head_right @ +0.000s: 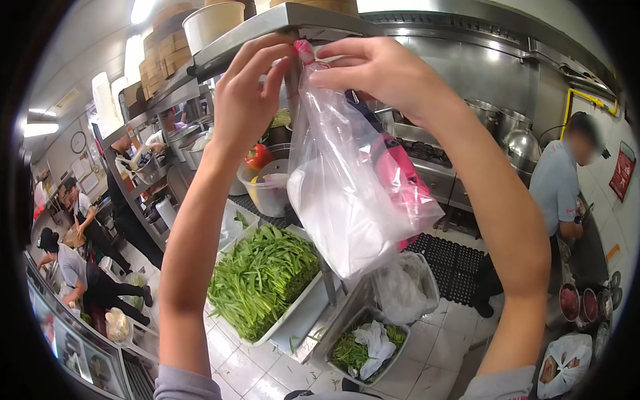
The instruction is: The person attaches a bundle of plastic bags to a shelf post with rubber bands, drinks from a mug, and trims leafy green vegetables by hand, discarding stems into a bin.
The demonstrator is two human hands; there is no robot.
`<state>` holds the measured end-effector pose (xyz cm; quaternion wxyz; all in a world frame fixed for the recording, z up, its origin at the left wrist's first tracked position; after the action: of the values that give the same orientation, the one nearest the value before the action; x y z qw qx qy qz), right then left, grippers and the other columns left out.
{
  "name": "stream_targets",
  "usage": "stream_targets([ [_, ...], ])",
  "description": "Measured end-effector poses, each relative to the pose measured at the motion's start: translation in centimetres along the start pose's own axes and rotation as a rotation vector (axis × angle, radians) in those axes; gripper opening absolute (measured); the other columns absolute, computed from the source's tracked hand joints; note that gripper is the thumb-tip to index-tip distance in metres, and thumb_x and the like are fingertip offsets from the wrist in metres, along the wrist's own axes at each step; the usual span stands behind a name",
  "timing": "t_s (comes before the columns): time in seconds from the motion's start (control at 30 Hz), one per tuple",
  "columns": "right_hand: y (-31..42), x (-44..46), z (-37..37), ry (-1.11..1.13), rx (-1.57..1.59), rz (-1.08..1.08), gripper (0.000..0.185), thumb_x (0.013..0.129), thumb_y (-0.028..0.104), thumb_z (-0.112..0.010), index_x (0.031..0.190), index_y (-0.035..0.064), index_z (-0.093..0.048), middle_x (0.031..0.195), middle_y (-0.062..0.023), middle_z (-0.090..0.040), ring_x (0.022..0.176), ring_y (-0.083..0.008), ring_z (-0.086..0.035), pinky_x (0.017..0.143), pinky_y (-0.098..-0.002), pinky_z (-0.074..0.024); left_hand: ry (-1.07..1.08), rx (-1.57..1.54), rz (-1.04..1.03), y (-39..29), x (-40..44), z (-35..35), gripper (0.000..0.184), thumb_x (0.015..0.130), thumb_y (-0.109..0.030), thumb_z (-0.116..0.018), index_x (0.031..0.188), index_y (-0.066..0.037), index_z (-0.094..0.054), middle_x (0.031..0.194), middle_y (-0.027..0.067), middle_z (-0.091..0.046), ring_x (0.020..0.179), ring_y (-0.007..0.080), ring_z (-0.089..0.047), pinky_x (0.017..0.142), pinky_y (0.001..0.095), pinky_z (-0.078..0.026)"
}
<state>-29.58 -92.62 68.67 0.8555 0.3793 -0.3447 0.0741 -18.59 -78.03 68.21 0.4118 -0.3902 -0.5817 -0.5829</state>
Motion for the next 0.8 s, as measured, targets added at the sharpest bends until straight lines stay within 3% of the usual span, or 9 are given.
stream_targets([
  [0.03,-0.2,-0.6,0.2,-0.008,0.023,-0.03,0.054,0.081,0.028,-0.075,0.124,0.0,-0.061,0.109,-0.0101,-0.07,0.097,-0.0141,-0.064,0.087,-0.0273,-0.0492,-0.035,-0.023,0.018,-0.1,-0.2,0.6,0.019,0.084,-0.002,-0.066,0.1,-0.011,-0.068,0.103,0.0028,-0.067,0.077,0.0263,-0.067,0.064,0.0335,-0.055],
  [0.07,-0.1,-1.3,0.2,0.047,0.023,-0.04,0.052,0.087,0.028,-0.071,0.131,0.0032,-0.057,0.113,-0.0037,-0.066,0.096,-0.0056,-0.059,0.076,-0.0203,-0.0444,-0.031,-0.081,0.121,-0.1,-0.8,1.3,0.02,0.085,-0.002,-0.066,0.103,-0.01,-0.068,0.104,0.0052,-0.067,0.074,0.0235,-0.067,0.063,0.0311,-0.055],
  [0.2,-0.8,-2.1,0.2,-0.081,-0.002,0.035,0.054,0.085,0.036,-0.074,0.125,0.0013,-0.061,0.111,-0.0105,-0.069,0.096,-0.0133,-0.063,0.082,-0.0284,-0.0491,0.085,-0.232,0.476,0.8,-1.7,1.4,0.022,0.09,-0.005,-0.064,0.112,-0.007,-0.067,0.108,0.0041,-0.067,0.075,0.0109,-0.064,0.062,0.0255,-0.052],
  [0.27,-1.1,-0.7,-0.5,-0.228,-0.088,0.129,0.05,0.085,0.034,-0.074,0.12,-0.0002,-0.064,0.106,-0.0093,-0.07,0.092,-0.0124,-0.063,0.079,-0.0272,-0.049,0.15,-0.292,0.435,-0.2,-1.5,0.2,0.022,0.09,-0.005,-0.063,0.112,-0.006,-0.067,0.106,0.0052,-0.067,0.076,0.0113,-0.064,0.063,0.0259,-0.053],
  [0.33,-0.2,0.6,-1.3,-0.122,-0.081,0.113,0.044,0.089,0.03,-0.071,0.119,-0.0006,-0.064,0.105,-0.0063,-0.069,0.093,-0.0095,-0.062,0.081,-0.0228,-0.0474,0.185,-0.31,0.38,-1.6,-1.4,-0.9,0.023,0.09,-0.005,-0.062,0.112,-0.004,-0.067,0.101,0.0071,-0.067,0.078,0.0131,-0.063,0.066,0.0262,-0.052],
  [0.43,-1.1,1.9,-0.8,-0.041,0.075,0.053,0.031,0.092,0.025,-0.068,0.11,-0.0002,-0.067,0.098,-0.0037,-0.07,0.085,-0.0078,-0.063,0.075,-0.0209,-0.049,0.18,-0.358,0.518,-2.6,-2.7,-1.3,0.026,0.09,-0.005,-0.06,0.115,-0.002,-0.066,0.097,0.0087,-0.067,0.08,0.0142,-0.064,0.067,0.0265,-0.053],
  [0.53,-1.7,1.6,0.0,0.051,0.214,-0.103,0.028,0.094,0.025,-0.065,0.109,0.001,-0.066,0.097,-0.0057,-0.069,0.077,-0.0103,-0.065,0.072,-0.0234,-0.052,0.204,-0.474,0.456,-4.0,-4.2,-1.4,0.022,0.086,-0.002,-0.06,0.108,0.001,-0.067,0.091,0.0165,-0.065,0.077,0.0293,-0.066,0.07,0.035,-0.052],
  [0.57,-2.0,1.4,0.1,0.058,0.243,-0.105,0.027,0.094,0.025,-0.064,0.108,0.0013,-0.067,0.095,-0.0053,-0.07,0.077,-0.0092,-0.064,0.071,-0.0234,-0.0514,0.266,-0.545,0.547,-4.4,-4.8,-1.6,0.022,0.086,-0.001,-0.06,0.107,0.001,-0.067,0.092,0.0162,-0.065,0.077,0.0287,-0.066,0.072,0.0346,-0.052],
  [0.8,-2.6,0.8,0.7,0.089,0.328,-0.076,0.028,0.095,0.026,-0.063,0.11,0.0024,-0.067,0.095,-0.0042,-0.071,0.077,-0.0064,-0.063,0.07,-0.0233,-0.0504,0.326,-0.5,0.53,-4.5,-5.2,-1.0,0.02,0.086,-0.002,-0.061,0.104,0.0,-0.068,0.093,0.0149,-0.066,0.076,0.028,-0.067,0.069,0.0344,-0.053],
])
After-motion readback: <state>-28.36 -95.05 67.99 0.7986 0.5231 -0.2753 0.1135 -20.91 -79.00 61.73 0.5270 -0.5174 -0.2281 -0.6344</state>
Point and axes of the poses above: each hand's wrist, its own x-axis towards the middle knuckle, its own z-axis out of the back of the hand, y = z × x, the point moved 5 cm from there along x, towards the middle knuckle
